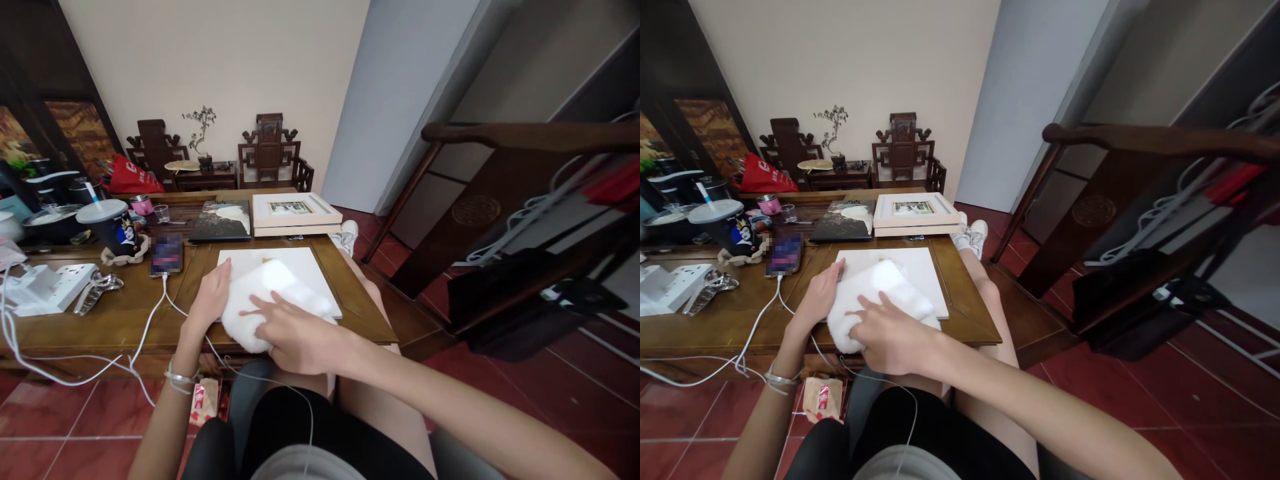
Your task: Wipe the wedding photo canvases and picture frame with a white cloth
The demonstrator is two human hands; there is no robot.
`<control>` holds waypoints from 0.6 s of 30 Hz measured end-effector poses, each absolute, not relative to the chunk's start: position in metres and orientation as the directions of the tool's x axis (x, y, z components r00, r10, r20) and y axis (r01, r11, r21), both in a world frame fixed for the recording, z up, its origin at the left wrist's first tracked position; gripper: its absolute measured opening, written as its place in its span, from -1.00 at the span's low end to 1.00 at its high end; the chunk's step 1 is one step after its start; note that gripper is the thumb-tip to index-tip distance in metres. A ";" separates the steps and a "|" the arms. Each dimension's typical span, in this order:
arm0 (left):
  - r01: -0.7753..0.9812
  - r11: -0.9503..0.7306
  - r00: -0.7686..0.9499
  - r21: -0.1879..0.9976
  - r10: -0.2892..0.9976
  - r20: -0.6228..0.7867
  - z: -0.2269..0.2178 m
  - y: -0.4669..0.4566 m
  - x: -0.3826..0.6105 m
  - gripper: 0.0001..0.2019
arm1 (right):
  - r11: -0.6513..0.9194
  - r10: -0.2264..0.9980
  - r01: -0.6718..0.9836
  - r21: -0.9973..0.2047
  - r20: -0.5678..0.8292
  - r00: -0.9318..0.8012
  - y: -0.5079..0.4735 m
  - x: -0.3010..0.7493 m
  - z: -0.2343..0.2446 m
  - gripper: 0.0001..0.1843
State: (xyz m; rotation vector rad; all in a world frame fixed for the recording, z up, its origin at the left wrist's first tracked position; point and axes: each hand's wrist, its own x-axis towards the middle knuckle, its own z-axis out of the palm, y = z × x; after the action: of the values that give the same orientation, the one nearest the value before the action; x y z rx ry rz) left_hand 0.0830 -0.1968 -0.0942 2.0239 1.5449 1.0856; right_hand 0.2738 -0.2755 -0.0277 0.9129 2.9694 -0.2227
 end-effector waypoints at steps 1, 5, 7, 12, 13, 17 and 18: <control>0.671 -0.339 0.130 0.660 0.929 0.346 -0.096 -0.196 0.083 -0.41 | 0.799 0.584 0.589 -0.121 -0.078 -0.808 -0.274 0.279 -0.026 -0.70; 0.770 -0.416 0.281 0.484 0.902 0.328 -0.105 -0.191 0.080 -0.46 | 0.687 0.721 0.723 -0.076 -0.052 -0.691 -0.244 0.290 -0.027 -0.65; 0.792 -0.440 0.325 0.423 0.891 0.318 -0.109 -0.189 0.078 -0.49 | 0.628 0.776 0.776 -0.063 -0.020 -0.630 -0.218 0.288 -0.030 -0.64; 0.810 -0.452 0.334 0.375 0.880 0.339 -0.112 -0.187 0.076 -0.53 | 0.563 0.823 0.822 -0.086 -0.028 -0.567 -0.155 0.262 -0.032 -0.69; 0.810 -0.455 0.334 0.371 0.876 0.347 -0.112 -0.187 0.076 -0.53 | 0.570 0.818 0.816 -0.092 -0.031 -0.574 -0.147 0.253 -0.031 -0.70; 0.791 -0.487 0.348 0.370 0.856 0.383 -0.108 -0.188 0.076 -0.56 | 0.615 0.783 0.781 -0.105 -0.030 -0.621 -0.128 0.219 -0.028 -0.70; 0.785 -0.494 0.352 0.373 0.852 0.388 -0.107 -0.188 0.076 -0.57 | 0.621 0.778 0.777 -0.104 -0.035 -0.627 -0.126 0.212 -0.028 -0.66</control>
State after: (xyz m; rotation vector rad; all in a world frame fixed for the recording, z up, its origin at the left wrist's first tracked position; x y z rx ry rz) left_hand 0.0760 -0.1883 -0.1070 2.4809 1.5103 0.8285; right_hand 0.2122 -0.1261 -0.0275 1.3627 2.8409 -0.1723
